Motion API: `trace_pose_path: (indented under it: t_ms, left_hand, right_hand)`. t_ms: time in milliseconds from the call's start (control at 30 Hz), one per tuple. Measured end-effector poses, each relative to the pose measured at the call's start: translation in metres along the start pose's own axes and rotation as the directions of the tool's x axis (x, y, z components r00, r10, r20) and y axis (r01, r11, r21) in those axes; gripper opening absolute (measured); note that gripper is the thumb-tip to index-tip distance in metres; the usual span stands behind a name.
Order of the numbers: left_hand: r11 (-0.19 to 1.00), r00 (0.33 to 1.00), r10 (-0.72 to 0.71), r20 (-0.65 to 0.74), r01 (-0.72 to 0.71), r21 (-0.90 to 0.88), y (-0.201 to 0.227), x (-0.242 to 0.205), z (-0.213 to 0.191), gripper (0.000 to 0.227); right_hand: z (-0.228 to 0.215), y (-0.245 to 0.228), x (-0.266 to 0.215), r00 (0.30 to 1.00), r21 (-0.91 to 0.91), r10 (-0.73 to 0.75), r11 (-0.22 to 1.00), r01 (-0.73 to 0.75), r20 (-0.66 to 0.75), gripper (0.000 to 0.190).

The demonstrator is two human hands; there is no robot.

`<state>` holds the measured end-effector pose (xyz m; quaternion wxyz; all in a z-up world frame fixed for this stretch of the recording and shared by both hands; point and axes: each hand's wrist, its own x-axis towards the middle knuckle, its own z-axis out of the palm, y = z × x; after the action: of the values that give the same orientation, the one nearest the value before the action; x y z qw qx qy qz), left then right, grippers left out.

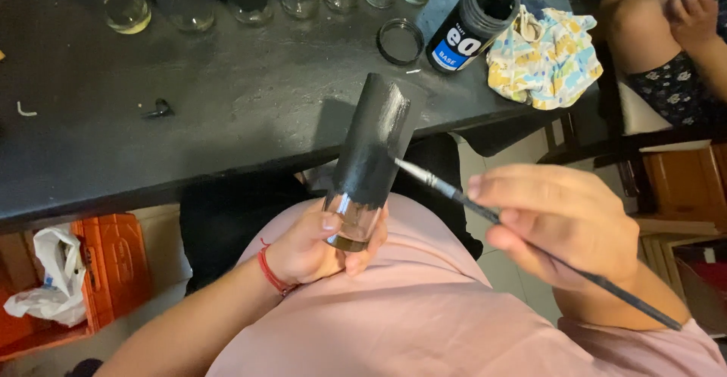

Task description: The person paints the exterior of clear cylindrical glasses with black paint using a brush. They repeatedly dip the brush into a paint container and apply the paint to the glass, rotating it to cover the surface. Finished glasses are placed on the table.

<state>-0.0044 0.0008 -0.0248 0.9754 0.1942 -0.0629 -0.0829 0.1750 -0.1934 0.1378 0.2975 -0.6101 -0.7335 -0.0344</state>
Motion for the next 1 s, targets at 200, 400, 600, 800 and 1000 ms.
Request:
trace_pose_path:
  t_ms: [200,400,600,800,1000]
  left_hand:
    - [0.998,1.000,0.018,-0.007,-0.017,0.056,0.005,0.006,0.014,0.049]
    - [0.984,0.999,0.045,-0.020,-0.041,0.175,0.006,0.009,0.016,0.044]
    - [0.982,0.997,0.052,-0.050,-0.042,0.186,0.003,0.009,0.014,0.039]
    - [0.964,0.995,0.071,-0.069,-0.051,0.262,0.012,0.011,0.030,0.035]
    - [0.969,0.995,0.068,-0.072,-0.049,0.243,0.012,0.011,0.029,0.030]
  right_hand:
    - [-0.013,0.007,0.011,0.988,0.023,-0.090,0.995,0.093,-0.127,0.016]
    - [-0.002,-0.002,0.017,0.987,0.048,-0.030,0.998,0.039,-0.159,0.015]
    - [-0.002,-0.002,-0.005,0.999,0.216,-0.002,0.976,0.013,-0.048,0.010]
    - [0.007,-0.005,0.002,0.985,0.141,-0.009,0.989,0.033,-0.172,0.009]
    - [0.012,0.000,-0.005,0.989,0.233,0.020,0.972,0.014,-0.145,0.007]
